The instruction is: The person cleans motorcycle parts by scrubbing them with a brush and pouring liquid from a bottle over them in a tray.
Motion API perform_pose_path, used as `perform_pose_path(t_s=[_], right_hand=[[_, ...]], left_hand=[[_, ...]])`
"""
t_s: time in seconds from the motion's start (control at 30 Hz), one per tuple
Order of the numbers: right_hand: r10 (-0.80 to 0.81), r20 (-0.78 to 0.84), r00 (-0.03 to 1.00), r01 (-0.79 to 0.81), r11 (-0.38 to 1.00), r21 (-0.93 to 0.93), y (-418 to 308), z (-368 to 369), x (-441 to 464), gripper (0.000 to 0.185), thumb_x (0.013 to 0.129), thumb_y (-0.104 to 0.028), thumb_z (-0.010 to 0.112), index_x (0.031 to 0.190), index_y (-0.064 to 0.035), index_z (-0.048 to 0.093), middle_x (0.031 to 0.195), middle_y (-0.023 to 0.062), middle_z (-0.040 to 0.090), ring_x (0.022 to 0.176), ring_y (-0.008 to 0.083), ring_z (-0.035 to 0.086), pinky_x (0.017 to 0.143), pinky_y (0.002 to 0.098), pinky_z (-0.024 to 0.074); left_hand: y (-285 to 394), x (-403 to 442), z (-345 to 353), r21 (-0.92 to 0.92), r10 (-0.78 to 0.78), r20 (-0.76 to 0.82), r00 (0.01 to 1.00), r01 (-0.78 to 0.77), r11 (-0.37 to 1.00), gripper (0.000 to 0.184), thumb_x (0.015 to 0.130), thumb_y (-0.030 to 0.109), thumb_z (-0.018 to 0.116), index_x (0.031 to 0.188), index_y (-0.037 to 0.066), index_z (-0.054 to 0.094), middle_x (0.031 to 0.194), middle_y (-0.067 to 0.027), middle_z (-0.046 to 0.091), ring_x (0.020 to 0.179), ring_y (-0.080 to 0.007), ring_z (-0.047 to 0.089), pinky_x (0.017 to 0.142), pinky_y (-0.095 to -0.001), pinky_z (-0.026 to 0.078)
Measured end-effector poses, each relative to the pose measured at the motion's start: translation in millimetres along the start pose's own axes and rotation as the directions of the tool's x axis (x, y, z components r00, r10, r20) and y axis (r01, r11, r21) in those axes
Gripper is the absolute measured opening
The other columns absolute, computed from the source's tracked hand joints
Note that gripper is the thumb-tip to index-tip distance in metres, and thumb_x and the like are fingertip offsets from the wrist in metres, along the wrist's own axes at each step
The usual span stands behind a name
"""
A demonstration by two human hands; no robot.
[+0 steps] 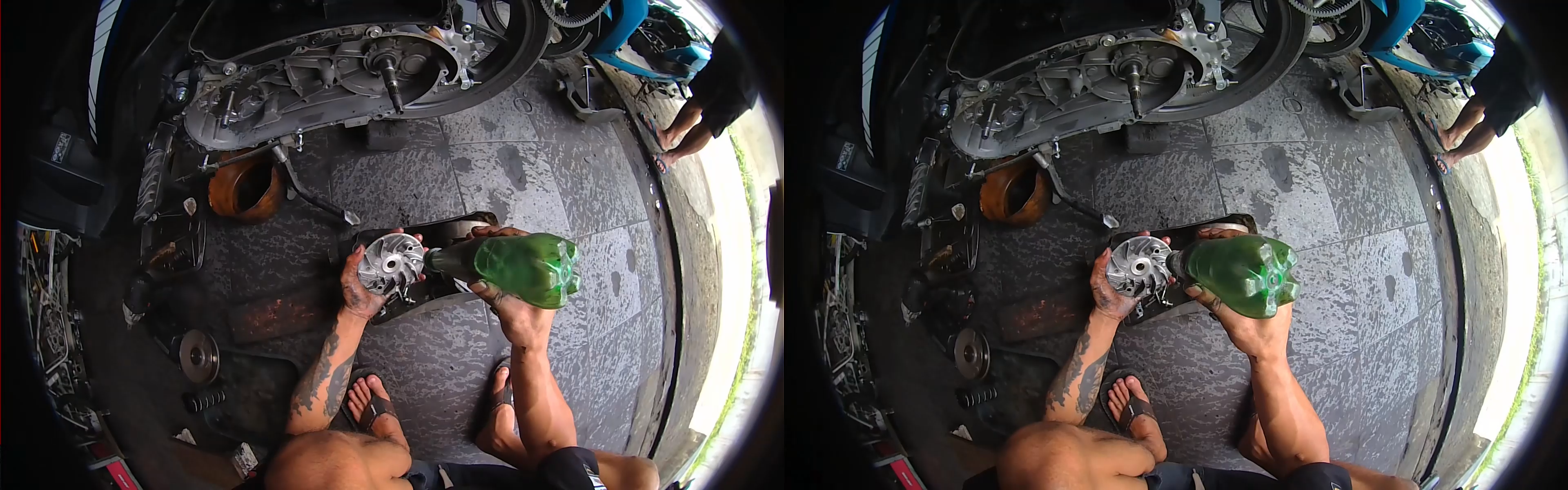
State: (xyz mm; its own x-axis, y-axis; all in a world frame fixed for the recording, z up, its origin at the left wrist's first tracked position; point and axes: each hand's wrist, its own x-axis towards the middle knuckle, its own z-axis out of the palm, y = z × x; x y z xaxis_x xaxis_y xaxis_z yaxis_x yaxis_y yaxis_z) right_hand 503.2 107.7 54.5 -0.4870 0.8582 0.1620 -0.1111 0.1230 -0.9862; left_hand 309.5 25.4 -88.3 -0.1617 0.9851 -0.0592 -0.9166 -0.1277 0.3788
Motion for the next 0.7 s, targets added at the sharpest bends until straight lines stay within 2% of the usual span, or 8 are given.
perform_pose_path(t_s=[0.07,0.13,0.2,0.3,0.37,0.47,0.63,0.7], right_hand=[[0.025,-0.004,1.000,-0.025,0.998,-0.050,5.2,-1.2,-4.0,0.061,0.069,-0.005,0.083,0.121,0.0015,0.051,0.118,0.0164,0.062,0.110,0.0265,0.059,0.095,0.0395,0.0488],[0.080,-0.024,0.996,-0.081,0.996,-0.025,4.9,-1.4,-8.1,0.063,0.068,-0.006,0.084,0.121,0.0014,0.051,0.118,0.0163,0.062,0.110,0.0265,0.059,0.095,0.0394,0.0488],[0.134,-0.044,0.990,-0.134,0.991,-0.001,3.0,-1.8,-7.5,0.064,0.068,-0.007,0.085,0.121,0.0013,0.051,0.118,0.0161,0.062,0.110,0.0265,0.059,0.095,0.0392,0.0488],[0.059,0.025,0.998,-0.058,0.998,-0.032,0.6,-3.8,-5.1,0.067,0.067,-0.010,0.087,0.122,0.0011,0.051,0.119,0.0157,0.061,0.110,0.0262,0.059,0.095,0.0391,0.0490],[0.085,0.082,0.993,-0.073,0.987,-0.142,4.8,-8.0,-8.3,0.068,0.067,-0.012,0.088,0.122,0.0010,0.050,0.120,0.0157,0.061,0.111,0.0264,0.058,0.095,0.0394,0.0485],[0.058,0.093,0.994,-0.042,0.985,-0.164,15.4,-9.3,-15.2,0.068,0.066,-0.012,0.088,0.122,0.0011,0.050,0.121,0.0161,0.061,0.113,0.0273,0.057,0.096,0.0405,0.0474],[0.064,0.074,0.995,-0.037,0.944,-0.329,17.5,-2.4,-15.3,0.070,0.066,-0.015,0.089,0.122,0.0012,0.050,0.122,0.0158,0.060,0.115,0.0273,0.057,0.097,0.0397,0.0473],[-0.023,0.073,0.997,0.009,0.983,0.183,2.4,16.0,-3.7,0.070,0.065,-0.014,0.089,0.122,0.0010,0.051,0.122,0.0148,0.060,0.115,0.0262,0.057,0.097,0.0385,0.0477]], left_hand=[[-0.8,-0.3,1.4,-0.049,-0.003,-0.001,1.000,0.003,0.999,0.076,0.089,0.056,0.048,0.143,0.002,0.038,0.145,-0.0269,0.038,0.128,-0.0455,0.045,0.095,-0.0642,0.045],[-3.0,0.1,0.8,-0.226,-0.026,-0.003,1.000,0.025,0.974,0.076,0.089,0.055,0.049,0.146,0.006,0.034,0.146,-0.0253,0.037,0.130,-0.0473,0.041,0.093,-0.0673,0.044],[-4.1,1.2,1.9,-0.232,-0.013,-0.009,1.000,0.011,0.973,0.075,0.090,0.056,0.047,0.146,0.007,0.035,0.146,-0.0255,0.037,0.130,-0.0485,0.041,0.091,-0.0700,0.043],[-4.8,3.1,5.6,-0.253,-0.002,0.034,0.999,0.010,0.967,0.073,0.092,0.055,0.045,0.146,0.007,0.035,0.146,-0.0253,0.037,0.130,-0.0483,0.041,0.093,-0.0684,0.043],[-6.6,5.1,9.1,-0.293,-0.007,-0.052,0.999,-0.008,0.956,0.068,0.095,0.053,0.039,0.144,0.006,0.038,0.145,-0.0253,0.039,0.128,-0.0496,0.043,0.103,-0.0603,0.040],[-9.4,9.5,8.5,-0.292,-0.004,-0.097,0.995,-0.024,0.956,0.066,0.097,0.051,0.036,0.144,0.006,0.038,0.146,-0.0254,0.038,0.128,-0.0495,0.043,0.107,-0.0548,0.038],[-12.4,7.5,-2.0,-0.171,-0.022,-0.182,0.983,-0.010,0.985,0.066,0.098,0.054,0.037,0.145,0.008,0.037,0.140,-0.0253,0.047,0.125,-0.0419,0.049,0.106,-0.0525,0.041],[-12.9,8.1,-4.3,-0.168,-0.008,-0.186,0.983,-0.024,0.986,0.064,0.098,0.051,0.039,0.145,0.007,0.037,0.136,-0.0245,0.049,0.119,-0.0412,0.054,0.100,-0.0511,0.047]])
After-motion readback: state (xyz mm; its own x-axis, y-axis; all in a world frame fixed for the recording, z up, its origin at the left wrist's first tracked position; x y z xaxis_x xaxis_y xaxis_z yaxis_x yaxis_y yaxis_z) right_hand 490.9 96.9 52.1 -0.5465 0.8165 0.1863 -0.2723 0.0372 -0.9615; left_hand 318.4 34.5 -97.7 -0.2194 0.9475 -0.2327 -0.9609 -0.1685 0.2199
